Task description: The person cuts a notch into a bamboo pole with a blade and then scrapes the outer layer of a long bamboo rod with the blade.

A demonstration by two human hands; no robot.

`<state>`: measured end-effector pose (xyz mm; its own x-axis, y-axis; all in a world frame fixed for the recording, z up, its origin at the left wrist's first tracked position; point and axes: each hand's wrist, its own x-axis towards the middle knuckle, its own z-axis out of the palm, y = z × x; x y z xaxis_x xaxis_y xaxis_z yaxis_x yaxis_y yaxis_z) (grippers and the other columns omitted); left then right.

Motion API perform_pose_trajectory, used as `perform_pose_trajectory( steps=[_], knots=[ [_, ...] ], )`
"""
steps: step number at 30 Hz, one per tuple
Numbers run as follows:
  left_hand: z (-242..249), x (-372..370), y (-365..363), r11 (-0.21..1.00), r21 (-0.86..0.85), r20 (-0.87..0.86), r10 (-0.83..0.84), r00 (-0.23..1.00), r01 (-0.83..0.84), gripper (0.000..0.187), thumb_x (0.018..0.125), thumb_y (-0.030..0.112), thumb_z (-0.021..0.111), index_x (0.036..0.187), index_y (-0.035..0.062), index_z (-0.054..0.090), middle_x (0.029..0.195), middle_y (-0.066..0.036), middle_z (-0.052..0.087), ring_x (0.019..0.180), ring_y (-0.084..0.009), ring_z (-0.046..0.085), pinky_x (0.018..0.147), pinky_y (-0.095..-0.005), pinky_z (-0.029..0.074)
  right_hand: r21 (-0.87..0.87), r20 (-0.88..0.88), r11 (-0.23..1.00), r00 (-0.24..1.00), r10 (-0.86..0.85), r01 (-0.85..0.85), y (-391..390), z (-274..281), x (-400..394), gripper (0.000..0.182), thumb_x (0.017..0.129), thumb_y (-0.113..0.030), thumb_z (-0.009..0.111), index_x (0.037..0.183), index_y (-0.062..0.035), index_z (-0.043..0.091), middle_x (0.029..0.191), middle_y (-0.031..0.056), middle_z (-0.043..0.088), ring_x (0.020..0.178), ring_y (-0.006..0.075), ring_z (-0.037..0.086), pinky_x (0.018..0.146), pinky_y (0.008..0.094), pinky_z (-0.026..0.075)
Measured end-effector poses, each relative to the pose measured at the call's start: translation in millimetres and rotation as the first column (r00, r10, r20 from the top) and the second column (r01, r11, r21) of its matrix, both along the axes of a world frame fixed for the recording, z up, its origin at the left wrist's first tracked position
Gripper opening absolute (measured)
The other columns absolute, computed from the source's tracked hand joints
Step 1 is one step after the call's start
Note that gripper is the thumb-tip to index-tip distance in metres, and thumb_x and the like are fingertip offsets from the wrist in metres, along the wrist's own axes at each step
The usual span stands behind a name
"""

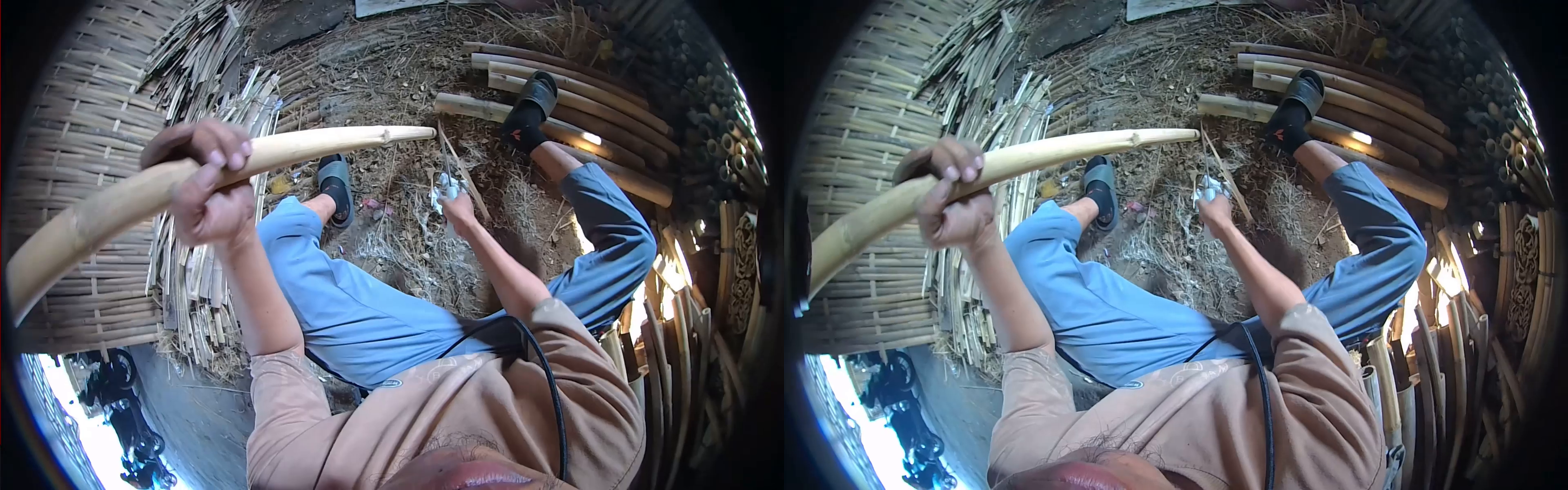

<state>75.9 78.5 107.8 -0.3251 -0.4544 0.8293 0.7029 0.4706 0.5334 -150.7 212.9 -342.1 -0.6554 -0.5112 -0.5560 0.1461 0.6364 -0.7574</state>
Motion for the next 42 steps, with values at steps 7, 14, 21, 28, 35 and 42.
perform_pose_trajectory(
  steps=[7, 14, 21, 28, 35, 42],
  knots=[
    [31, 9, 17, 0.938, -0.196, 0.04, -0.284, 0.958, 0.286, 0.047, 0.079, 0.005, 0.077, 0.12, -0.0055, 0.055, 0.08, -0.01, 0.056, 0.069, -0.023, 0.058, 0.062, -0.0354, 0.049, -0.084, 0.114, 0.995, 0.992, 0.061, -0.051, 8, 6, 3, 0.025, 0.083, -0.018, 0.069, 0.1, 0.0001, 0.067, 0.077, 0.0075, 0.064, 0.066, 0.0183, 0.061, 0.055, 0.0373, 0.048],
    [52, 21, 83, 0.937, -0.315, 0.046, -0.14, 0.989, 0.148, 0.047, 0.08, 0.005, 0.079, 0.119, -0.0049, 0.055, 0.082, -0.009, 0.057, 0.07, -0.0221, 0.059, 0.06, -0.034, 0.049, -0.051, 0.103, 0.979, 0.974, 0.204, -0.2, 55, -131, -28, 0.026, 0.082, -0.024, 0.072, 0.081, 0.0022, 0.068, 0.068, 0.005, 0.061, 0.061, 0.0166, 0.058, 0.055, 0.0349, 0.045],
    [42, 24, 93, 0.925, -0.377, 0.076, -0.013, 0.997, 0.041, 0.046, 0.08, 0.006, 0.078, 0.118, -0.0042, 0.055, 0.083, -0.01, 0.056, 0.07, -0.0218, 0.058, 0.06, -0.0335, 0.048, -0.077, 0.075, 0.988, 0.987, 0.14, -0.134, 35, -100, -20, 0.023, 0.082, -0.021, 0.072, 0.08, 0.0012, 0.066, 0.066, 0.0029, 0.058, 0.061, 0.0146, 0.056, 0.055, 0.0345, 0.044],
    [34, 36, 94, 0.931, -0.356, 0.007, 0.094, 0.996, -0.086, 0.045, 0.081, 0.006, 0.077, 0.118, -0.0034, 0.055, 0.084, -0.01, 0.056, 0.07, -0.0215, 0.058, 0.059, -0.033, 0.048, -0.043, -0.034, 0.974, 0.975, 0.221, -0.222, 32, -72, -27, 0.024, 0.086, -0.019, 0.07, 0.1, 0.001, 0.072, 0.063, 0.0018, 0.054, 0.055, 0.0116, 0.05, 0.05, 0.0315, 0.04],
    [33, 36, 105, 0.928, -0.363, 0.024, 0.095, 0.995, -0.08, 0.043, 0.081, 0.007, 0.076, 0.118, -0.0027, 0.055, 0.085, -0.01, 0.055, 0.069, -0.0212, 0.057, 0.058, -0.0325, 0.048, -0.098, 0.223, 0.989, 0.966, 0.132, -0.112, 40, -67, -12, 0.023, 0.085, -0.017, 0.071, 0.098, 0.0019, 0.071, 0.062, 0.0024, 0.054, 0.045, 0.0143, 0.05, 0.042, 0.0315, 0.04],
    [29, 35, 108, 0.933, -0.314, 0.013, 0.189, 0.982, -0.175, 0.042, 0.082, 0.008, 0.075, 0.118, -0.002, 0.055, 0.086, -0.011, 0.055, 0.069, -0.0209, 0.057, 0.057, -0.032, 0.047, -0.015, 0.187, 0.983, 0.965, 0.183, -0.183, 36, -77, -24, 0.022, 0.085, -0.017, 0.071, 0.096, 0.0022, 0.07, 0.062, 0.0023, 0.054, 0.045, 0.0148, 0.051, 0.042, 0.0316, 0.041]
  ],
)
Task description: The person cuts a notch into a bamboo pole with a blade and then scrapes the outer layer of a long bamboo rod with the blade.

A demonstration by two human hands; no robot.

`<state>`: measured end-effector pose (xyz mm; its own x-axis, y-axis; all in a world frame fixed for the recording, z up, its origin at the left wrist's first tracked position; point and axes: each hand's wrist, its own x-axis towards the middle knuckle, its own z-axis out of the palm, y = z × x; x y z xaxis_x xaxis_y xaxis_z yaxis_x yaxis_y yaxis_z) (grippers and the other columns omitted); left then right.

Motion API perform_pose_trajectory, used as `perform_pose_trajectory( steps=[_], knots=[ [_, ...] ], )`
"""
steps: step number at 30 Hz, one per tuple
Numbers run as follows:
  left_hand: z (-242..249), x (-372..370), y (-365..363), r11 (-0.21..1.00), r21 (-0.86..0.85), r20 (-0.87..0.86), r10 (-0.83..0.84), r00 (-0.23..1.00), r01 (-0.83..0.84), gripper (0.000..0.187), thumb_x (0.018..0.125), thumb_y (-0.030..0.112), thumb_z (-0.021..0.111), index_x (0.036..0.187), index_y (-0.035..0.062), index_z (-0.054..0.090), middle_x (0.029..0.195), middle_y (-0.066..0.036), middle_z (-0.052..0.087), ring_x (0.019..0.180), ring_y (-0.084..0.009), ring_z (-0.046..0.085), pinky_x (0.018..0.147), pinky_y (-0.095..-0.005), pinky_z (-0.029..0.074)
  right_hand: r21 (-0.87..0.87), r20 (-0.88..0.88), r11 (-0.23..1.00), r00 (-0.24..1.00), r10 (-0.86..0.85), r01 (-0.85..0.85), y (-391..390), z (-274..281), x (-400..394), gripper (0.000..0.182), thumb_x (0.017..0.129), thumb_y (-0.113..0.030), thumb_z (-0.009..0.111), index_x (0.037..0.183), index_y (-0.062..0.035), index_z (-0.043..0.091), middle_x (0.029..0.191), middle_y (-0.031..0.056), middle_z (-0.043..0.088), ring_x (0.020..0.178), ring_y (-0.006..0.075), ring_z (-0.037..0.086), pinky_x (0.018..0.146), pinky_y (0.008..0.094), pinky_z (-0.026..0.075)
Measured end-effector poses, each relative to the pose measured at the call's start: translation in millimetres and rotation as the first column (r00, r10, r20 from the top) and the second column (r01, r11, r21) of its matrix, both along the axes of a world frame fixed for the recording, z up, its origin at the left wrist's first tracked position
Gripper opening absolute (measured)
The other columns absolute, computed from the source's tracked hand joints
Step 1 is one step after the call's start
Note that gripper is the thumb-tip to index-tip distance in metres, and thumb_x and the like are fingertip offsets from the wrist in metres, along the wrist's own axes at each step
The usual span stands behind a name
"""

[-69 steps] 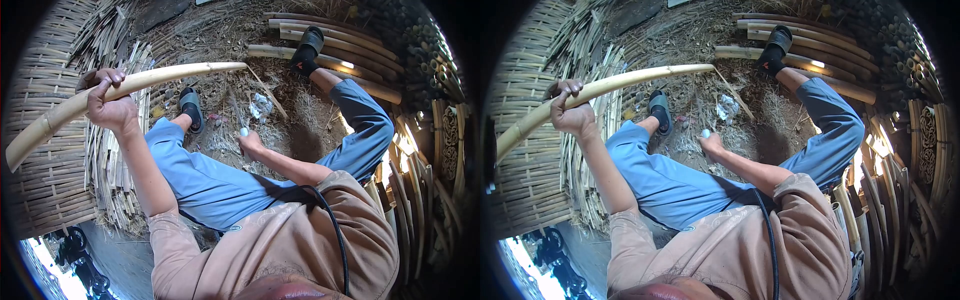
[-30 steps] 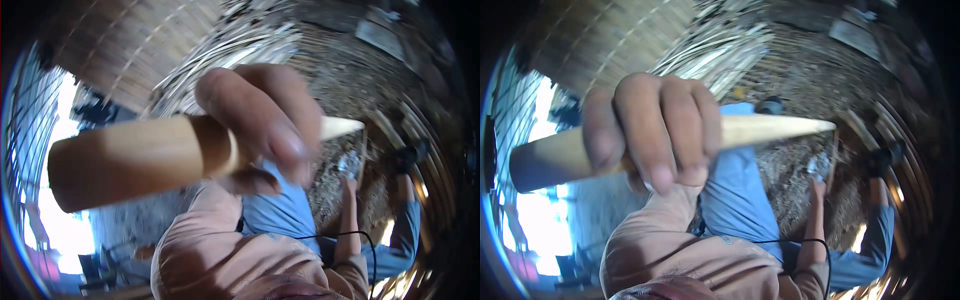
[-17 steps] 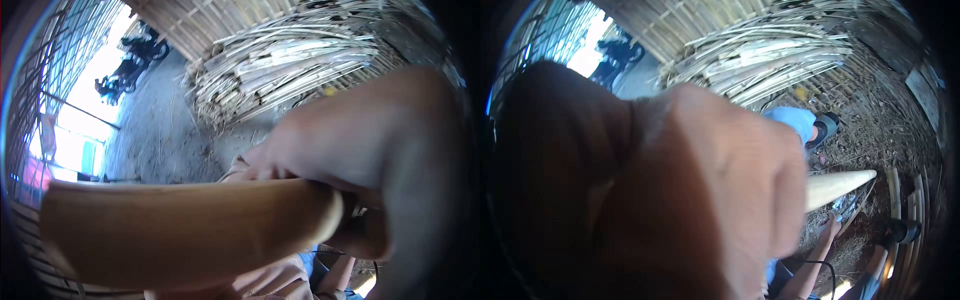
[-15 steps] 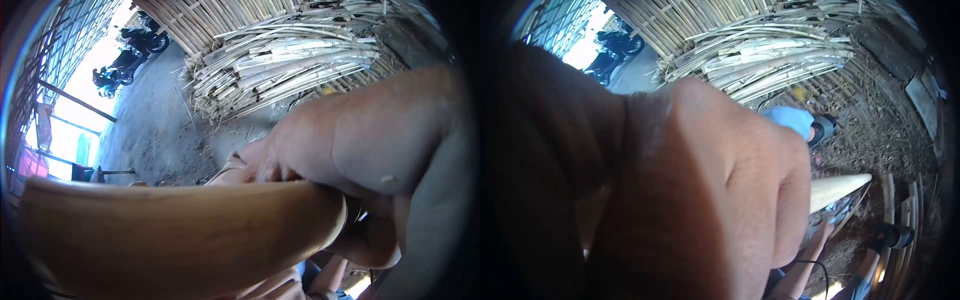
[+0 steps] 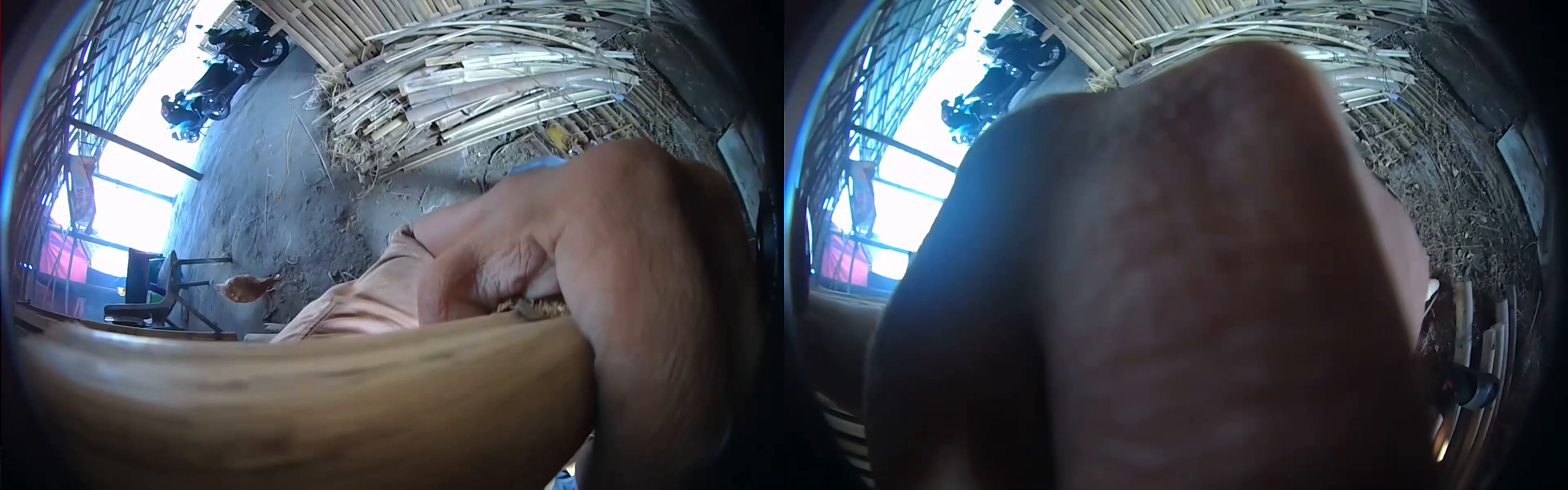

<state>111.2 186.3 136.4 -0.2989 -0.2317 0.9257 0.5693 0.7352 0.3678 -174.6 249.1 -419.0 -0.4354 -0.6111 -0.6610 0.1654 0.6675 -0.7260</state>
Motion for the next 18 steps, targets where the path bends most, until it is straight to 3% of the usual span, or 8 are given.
perform_pose_trajectory(
  steps=[16, 17, 18],
  knots=[
    [2, 1, -3, 0.999, -0.014, -0.043, -0.044, 0.998, 0.043, 0.04, 0.083, 0.009, 0.072, 0.117, -0.0003, 0.055, 0.089, -0.011, 0.054, 0.069, -0.0202, 0.056, 0.055, -0.0308, 0.046, 0.007, -0.035, 0.999, 0.998, -0.051, 0.051, 9, -21, -9, 0.021, 0.085, -0.016, 0.072, 0.091, 0.003, 0.068, 0.062, 0.0021, 0.054, 0.045, 0.0158, 0.052, 0.042, 0.0319, 0.042],
    [3, 1, -3, 0.999, -0.021, -0.041, -0.049, 0.998, 0.048, 0.04, 0.083, 0.009, 0.072, 0.117, -0.0002, 0.055, 0.089, -0.011, 0.054, 0.069, -0.0201, 0.056, 0.055, -0.0307, 0.046, -0.045, 0.091, 0.998, 0.995, -0.05, 0.055, 13, 12, 0, 0.022, 0.085, -0.019, 0.073, 0.081, 0.0003, 0.065, 0.062, 0.0025, 0.055, 0.05, 0.0173, 0.054, 0.047, 0.0328, 0.042],
    [3, 1, -2, 0.998, -0.028, -0.035, -0.053, 0.998, 0.052, 0.039, 0.083, 0.009, 0.072, 0.117, -0.0001, 0.055, 0.089, -0.012, 0.054, 0.069, -0.0201, 0.056, 0.055, -0.0307, 0.046, -0.043, 0.033, 0.998, 0.998, -0.047, 0.048, 3, -12, -5, 0.022, 0.085, -0.02, 0.073, 0.081, -0.0006, 0.065, 0.062, 0.0027, 0.056, 0.051, 0.0175, 0.055, 0.049, 0.033, 0.043]
  ],
)
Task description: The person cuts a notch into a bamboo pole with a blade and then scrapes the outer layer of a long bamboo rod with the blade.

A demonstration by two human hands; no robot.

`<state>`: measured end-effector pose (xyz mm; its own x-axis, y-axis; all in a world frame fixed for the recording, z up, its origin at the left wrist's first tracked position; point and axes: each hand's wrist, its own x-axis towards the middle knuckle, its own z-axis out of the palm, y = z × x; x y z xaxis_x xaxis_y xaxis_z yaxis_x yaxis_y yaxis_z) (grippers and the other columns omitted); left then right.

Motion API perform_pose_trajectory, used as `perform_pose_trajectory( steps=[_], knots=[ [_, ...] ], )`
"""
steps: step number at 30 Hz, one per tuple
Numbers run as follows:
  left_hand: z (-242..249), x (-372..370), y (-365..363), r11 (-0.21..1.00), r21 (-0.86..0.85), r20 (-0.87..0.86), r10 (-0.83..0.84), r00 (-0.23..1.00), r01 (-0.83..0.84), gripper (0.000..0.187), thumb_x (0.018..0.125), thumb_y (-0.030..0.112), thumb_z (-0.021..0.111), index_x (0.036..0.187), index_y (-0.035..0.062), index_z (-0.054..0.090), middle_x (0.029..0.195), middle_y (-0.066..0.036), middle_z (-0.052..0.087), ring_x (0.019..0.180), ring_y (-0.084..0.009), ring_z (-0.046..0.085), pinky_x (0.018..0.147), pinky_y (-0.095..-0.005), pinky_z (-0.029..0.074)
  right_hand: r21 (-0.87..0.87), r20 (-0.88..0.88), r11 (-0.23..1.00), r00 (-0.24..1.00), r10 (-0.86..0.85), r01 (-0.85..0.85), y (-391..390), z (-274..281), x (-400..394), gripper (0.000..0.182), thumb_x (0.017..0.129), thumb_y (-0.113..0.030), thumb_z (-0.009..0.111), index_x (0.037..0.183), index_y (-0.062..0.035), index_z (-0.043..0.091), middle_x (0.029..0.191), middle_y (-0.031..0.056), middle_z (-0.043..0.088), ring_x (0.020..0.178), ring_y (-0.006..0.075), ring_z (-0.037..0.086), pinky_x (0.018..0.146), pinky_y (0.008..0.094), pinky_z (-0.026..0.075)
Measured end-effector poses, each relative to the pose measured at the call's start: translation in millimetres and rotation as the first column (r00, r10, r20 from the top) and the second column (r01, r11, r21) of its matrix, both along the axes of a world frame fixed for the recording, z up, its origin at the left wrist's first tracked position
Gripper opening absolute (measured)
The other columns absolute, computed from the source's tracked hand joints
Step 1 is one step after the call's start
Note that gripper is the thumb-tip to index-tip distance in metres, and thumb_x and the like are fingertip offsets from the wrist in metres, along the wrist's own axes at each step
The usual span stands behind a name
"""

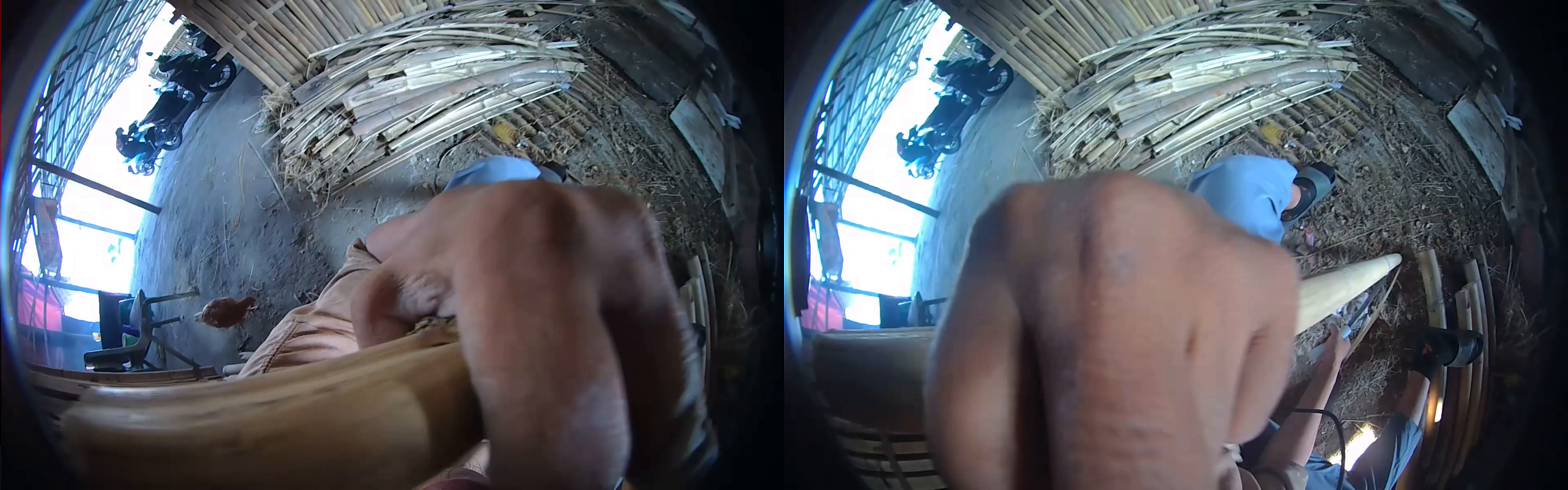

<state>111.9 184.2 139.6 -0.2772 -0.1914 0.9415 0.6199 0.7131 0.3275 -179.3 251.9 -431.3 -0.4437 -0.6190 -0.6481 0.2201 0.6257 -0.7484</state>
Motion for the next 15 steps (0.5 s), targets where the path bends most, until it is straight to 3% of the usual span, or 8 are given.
perform_pose_trajectory(
  steps=[2, 3, 4, 5, 8, 10, 12, 15],
  knots=[
    [-1, 2, 0, 1.0, 0.008, -0.001, 0.003, 1.0, -0.003, 0.039, 0.083, 0.009, 0.072, 0.117, 0.0001, 0.055, 0.089, -0.012, 0.054, 0.069, -0.02, 0.056, 0.055, -0.0305, 0.046, 0.048, -0.132, 0.999, 0.991, 0.01, -0.003, 3, -37, -10, 0.022, 0.085, -0.021, 0.074, 0.079, -0.0025, 0.065, 0.063, 0.003, 0.057, 0.054, 0.0179, 0.057, 0.051, 0.0333, 0.044],
    [-3, 3, -2, 0.999, 0.029, 0.003, 0.02, 1.0, -0.02, 0.039, 0.083, 0.009, 0.072, 0.117, 0.0002, 0.055, 0.09, -0.012, 0.054, 0.069, -0.0199, 0.056, 0.055, -0.0304, 0.046, 0.121, -0.168, 0.99, 0.982, 0.091, -0.071, 3, -14, -6, 0.021, 0.085, -0.022, 0.074, 0.079, -0.0031, 0.065, 0.065, 0.0035, 0.06, 0.056, 0.0173, 0.058, 0.052, 0.0341, 0.044],
    [-5, 6, -6, 0.999, 0.046, 0.003, 0.027, 1.0, -0.027, 0.039, 0.084, 0.009, 0.071, 0.117, 0.0003, 0.055, 0.09, -0.012, 0.054, 0.069, -0.0199, 0.056, 0.055, -0.0304, 0.046, 0.058, -0.04, 0.998, 0.999, -0.006, 0.008, 6, 8, 5, 0.021, 0.084, -0.021, 0.075, 0.081, -0.0018, 0.067, 0.066, 0.0032, 0.061, 0.058, 0.017, 0.059, 0.054, 0.0349, 0.045],
    [-6, 5, -10, 0.998, 0.058, 0.003, 0.025, 1.0, -0.025, 0.039, 0.084, 0.01, 0.071, 0.117, 0.0004, 0.055, 0.09, -0.012, 0.053, 0.069, -0.0198, 0.056, 0.055, -0.0303, 0.046, -0.039, -0.022, 0.996, 0.997, -0.081, 0.08, 12, -74, -11, 0.02, 0.083, -0.02, 0.073, 0.08, -0.0013, 0.066, 0.067, 0.0039, 0.062, 0.058, 0.0171, 0.058, 0.054, 0.0361, 0.045],
    [-13, 4, -25, 0.999, 0.051, -0.011, -0.002, 1.0, 0.002, 0.038, 0.084, 0.01, 0.071, 0.117, 0.0007, 0.055, 0.09, -0.012, 0.053, 0.069, -0.0197, 0.056, 0.054, -0.0301, 0.046, 0.059, -0.178, 0.998, 0.984, -0.016, 0.026, 4, 47, 23, 0.024, 0.084, -0.021, 0.071, 0.081, 0.0022, 0.068, 0.067, 0.0057, 0.063, 0.058, 0.0187, 0.06, 0.055, 0.0373, 0.047],
    [-19, 3, -35, 0.998, 0.061, -0.016, -0.016, 1.0, 0.016, 0.038, 0.084, 0.01, 0.071, 0.117, 0.0009, 0.055, 0.091, -0.012, 0.053, 0.069, -0.0196, 0.056, 0.054, -0.0299, 0.046, 0.059, -0.136, 0.998, 0.99, -0.03, 0.038, 3, 55, 24, 0.024, 0.086, -0.023, 0.071, 0.082, 0.0005, 0.068, 0.067, 0.0056, 0.062, 0.058, 0.0174, 0.06, 0.054, 0.0374, 0.046],
    [-25, 2, -44, 0.997, 0.074, -0.014, -0.009, 1.0, 0.01, 0.037, 0.084, 0.01, 0.07, 0.117, 0.0011, 0.055, 0.091, -0.012, 0.053, 0.069, -0.0195, 0.056, 0.054, -0.0298, 0.046, -0.013, -0.082, 1.0, 0.996, -0.028, 0.027, 4, -14, 9, 0.026, 0.087, -0.024, 0.072, 0.079, -0.0005, 0.067, 0.067, 0.0051, 0.062, 0.054, 0.0181, 0.058, 0.051, 0.038, 0.046],
    [-35, -7, -53, 0.997, 0.078, -0.014, -0.009, 1.0, 0.01, 0.037, 0.084, 0.01, 0.07, 0.117, 0.0014, 0.055, 0.091, -0.012, 0.053, 0.069, -0.0194, 0.055, 0.053, -0.0296, 0.045, 0.046, -0.109, 0.999, 0.994, 0.008, -0.003, 4, 36, 18, 0.017, 0.086, -0.017, 0.072, 0.083, -0.0031, 0.064, 0.065, 0.005, 0.059, 0.05, 0.0184, 0.057, 0.044, 0.0369, 0.046]
  ],
)
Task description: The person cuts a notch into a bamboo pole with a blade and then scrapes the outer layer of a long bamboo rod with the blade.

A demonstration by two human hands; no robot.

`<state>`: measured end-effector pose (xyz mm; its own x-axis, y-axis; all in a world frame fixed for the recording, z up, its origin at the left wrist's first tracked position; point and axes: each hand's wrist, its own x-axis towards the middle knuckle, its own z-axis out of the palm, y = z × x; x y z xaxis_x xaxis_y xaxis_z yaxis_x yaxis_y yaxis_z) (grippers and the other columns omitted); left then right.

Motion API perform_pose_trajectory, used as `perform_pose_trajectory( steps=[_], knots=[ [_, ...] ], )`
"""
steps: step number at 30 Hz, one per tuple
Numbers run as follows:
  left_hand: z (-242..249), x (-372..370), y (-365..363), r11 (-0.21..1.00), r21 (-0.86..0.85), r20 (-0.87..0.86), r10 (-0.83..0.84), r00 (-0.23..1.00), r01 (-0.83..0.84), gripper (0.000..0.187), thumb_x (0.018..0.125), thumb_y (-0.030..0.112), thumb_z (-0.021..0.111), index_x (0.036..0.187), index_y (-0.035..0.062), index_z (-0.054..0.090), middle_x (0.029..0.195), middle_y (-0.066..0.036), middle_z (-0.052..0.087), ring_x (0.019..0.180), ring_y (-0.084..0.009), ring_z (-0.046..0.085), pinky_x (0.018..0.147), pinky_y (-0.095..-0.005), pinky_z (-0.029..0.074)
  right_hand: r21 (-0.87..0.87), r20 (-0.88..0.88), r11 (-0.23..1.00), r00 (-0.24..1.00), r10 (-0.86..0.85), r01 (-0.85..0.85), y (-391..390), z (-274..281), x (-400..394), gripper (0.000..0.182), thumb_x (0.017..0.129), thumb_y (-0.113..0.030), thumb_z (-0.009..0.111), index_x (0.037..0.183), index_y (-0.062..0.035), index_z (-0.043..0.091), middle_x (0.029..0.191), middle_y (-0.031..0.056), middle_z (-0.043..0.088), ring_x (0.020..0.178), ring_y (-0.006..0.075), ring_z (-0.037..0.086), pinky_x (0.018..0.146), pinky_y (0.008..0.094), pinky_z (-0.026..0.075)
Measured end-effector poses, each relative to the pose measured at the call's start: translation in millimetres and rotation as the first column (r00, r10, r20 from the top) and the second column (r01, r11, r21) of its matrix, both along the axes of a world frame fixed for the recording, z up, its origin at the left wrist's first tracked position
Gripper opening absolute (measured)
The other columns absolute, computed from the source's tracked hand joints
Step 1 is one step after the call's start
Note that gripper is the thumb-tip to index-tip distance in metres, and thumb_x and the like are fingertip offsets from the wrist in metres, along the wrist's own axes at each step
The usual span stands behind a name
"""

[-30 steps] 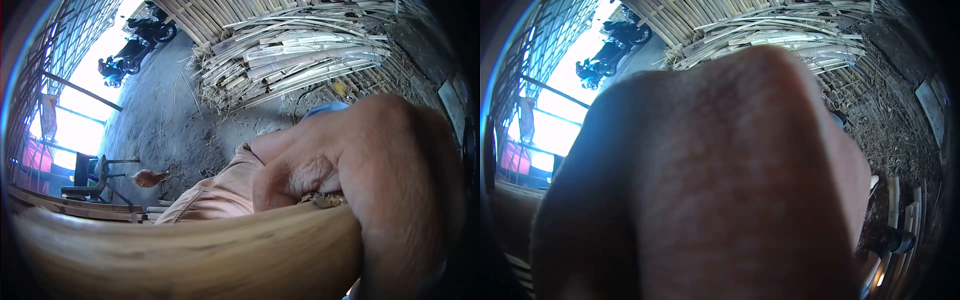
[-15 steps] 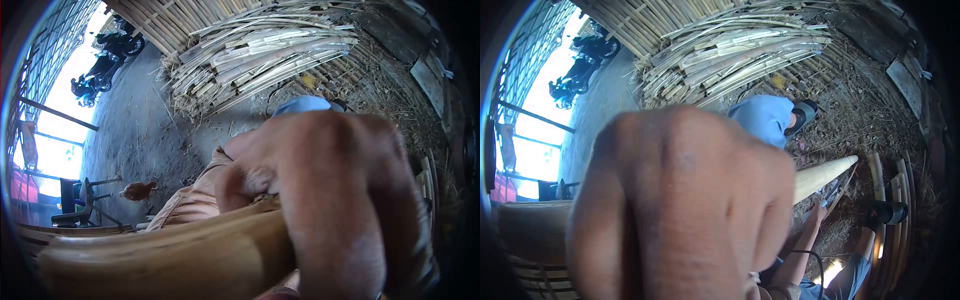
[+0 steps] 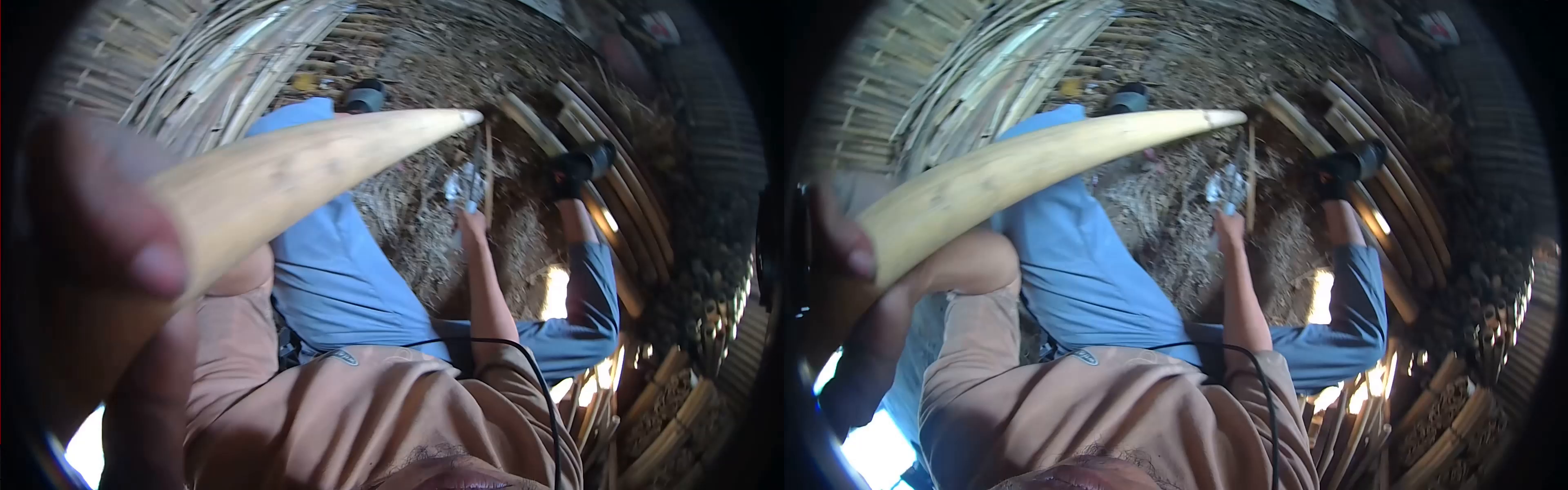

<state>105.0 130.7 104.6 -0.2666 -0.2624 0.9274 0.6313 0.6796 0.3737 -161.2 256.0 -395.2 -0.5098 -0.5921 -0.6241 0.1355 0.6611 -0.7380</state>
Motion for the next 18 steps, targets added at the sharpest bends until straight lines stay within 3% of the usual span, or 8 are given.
perform_pose_trajectory(
  steps=[6, 7, 9, 12, 13, 14, 16, 18],
  knots=[
    [-6, -16, -18, 1.0, 0.008, -0.005, 0.008, 1.0, -0.008, 0.036, 0.085, 0.011, 0.069, 0.117, 0.002, 0.055, 0.092, -0.013, 0.052, 0.068, -0.0191, 0.055, 0.053, -0.0291, 0.045, 0.033, 0.032, 0.999, 0.999, -0.027, 0.026, -1, 27, 9, 0.021, 0.086, -0.015, 0.072, 0.075, -0.0048, 0.056, 0.062, 0.0052, 0.056, 0.047, 0.0186, 0.056, 0.04, 0.0368, 0.045],
    [-7, -19, -20, 1.0, 0.014, -0.011, 0.006, 1.0, -0.005, 0.036, 0.085, 0.011, 0.069, 0.117, 0.0021, 0.055, 0.093, -0.013, 0.052, 0.068, -0.0191, 0.055, 0.053, -0.029, 0.045, 0.016, -0.02, 1.0, 1.0, -0.017, 0.017, 1, -6, 4, 0.022, 0.086, -0.016, 0.072, 0.075, -0.0043, 0.057, 0.061, 0.0058, 0.056, 0.048, 0.0188, 0.057, 0.04, 0.0367, 0.046],
    [-9, -23, -26, 1.0, 0.018, -0.015, -0.001, 1.0, 0.001, 0.036, 0.085, 0.011, 0.068, 0.117, 0.0023, 0.055, 0.093, -0.013, 0.052, 0.068, -0.019, 0.055, 0.052, -0.0289, 0.045, 0.036, 0.021, 0.998, 0.999, -0.043, 0.043, 1, 26, 11, 0.029, 0.087, -0.026, 0.07, 0.074, -0.0013, 0.063, 0.064, 0.0062, 0.061, 0.048, 0.0191, 0.059, 0.048, 0.0397, 0.046],
    [-14, -30, -30, 0.998, -0.037, -0.018, -0.044, 0.999, 0.043, 0.035, 0.085, 0.011, 0.068, 0.117, 0.0026, 0.055, 0.093, -0.013, 0.052, 0.068, -0.0189, 0.055, 0.052, -0.0287, 0.045, 0.076, -0.101, 0.996, 0.994, 0.043, -0.036, 3, 31, 8, 0.029, 0.085, -0.029, 0.073, 0.075, -0.003, 0.064, 0.066, 0.0077, 0.064, 0.052, 0.0209, 0.062, 0.049, 0.0393, 0.047],
    [-16, -31, -32, 0.996, -0.063, -0.019, -0.059, 0.998, 0.058, 0.035, 0.085, 0.011, 0.068, 0.117, 0.0028, 0.055, 0.094, -0.013, 0.052, 0.068, -0.0188, 0.055, 0.052, -0.0286, 0.045, 0.13, -0.084, 0.991, 0.995, 0.056, -0.044, -4, 37, 7, 0.021, 0.084, -0.02, 0.074, 0.077, -0.0027, 0.064, 0.067, 0.007, 0.062, 0.053, 0.0188, 0.059, 0.051, 0.0378, 0.047],
    [-16, -33, -34, 0.994, -0.078, -0.019, -0.081, 0.997, 0.079, 0.035, 0.085, 0.012, 0.068, 0.117, 0.0029, 0.055, 0.094, -0.013, 0.052, 0.068, -0.0188, 0.055, 0.052, -0.0285, 0.045, 0.138, -0.142, 0.99, 0.989, 0.04, -0.02, -9, 36, 9, 0.021, 0.084, -0.02, 0.074, 0.08, -0.0026, 0.064, 0.071, 0.0067, 0.064, 0.055, 0.0184, 0.06, 0.051, 0.0371, 0.046],
    [-21, -40, -41, 0.992, -0.072, 0.005, -0.099, 0.995, 0.099, 0.035, 0.086, 0.012, 0.067, 0.117, 0.0031, 0.055, 0.094, -0.013, 0.052, 0.068, -0.0187, 0.055, 0.052, -0.0284, 0.045, -0.037, 0.099, 0.998, 0.994, -0.044, 0.047, 4, 9, 2, 0.011, 0.089, -0.015, 0.067, 0.089, -0.0065, 0.06, 0.066, 0.0018, 0.055, 0.055, 0.0148, 0.054, 0.049, 0.0348, 0.046],
    [-20, -45, -45, 0.992, -0.069, 0.061, -0.104, 0.993, 0.108, 0.034, 0.086, 0.012, 0.067, 0.117, 0.0033, 0.055, 0.094, -0.013, 0.052, 0.068, -0.0186, 0.054, 0.051, -0.0282, 0.044, -0.092, 0.153, 0.995, 0.988, -0.011, 0.025, 11, 3, 1, 0.012, 0.09, -0.014, 0.066, 0.084, -0.0089, 0.056, 0.063, -0.0011, 0.052, 0.051, 0.0126, 0.052, 0.045, 0.034, 0.044]
  ],
)
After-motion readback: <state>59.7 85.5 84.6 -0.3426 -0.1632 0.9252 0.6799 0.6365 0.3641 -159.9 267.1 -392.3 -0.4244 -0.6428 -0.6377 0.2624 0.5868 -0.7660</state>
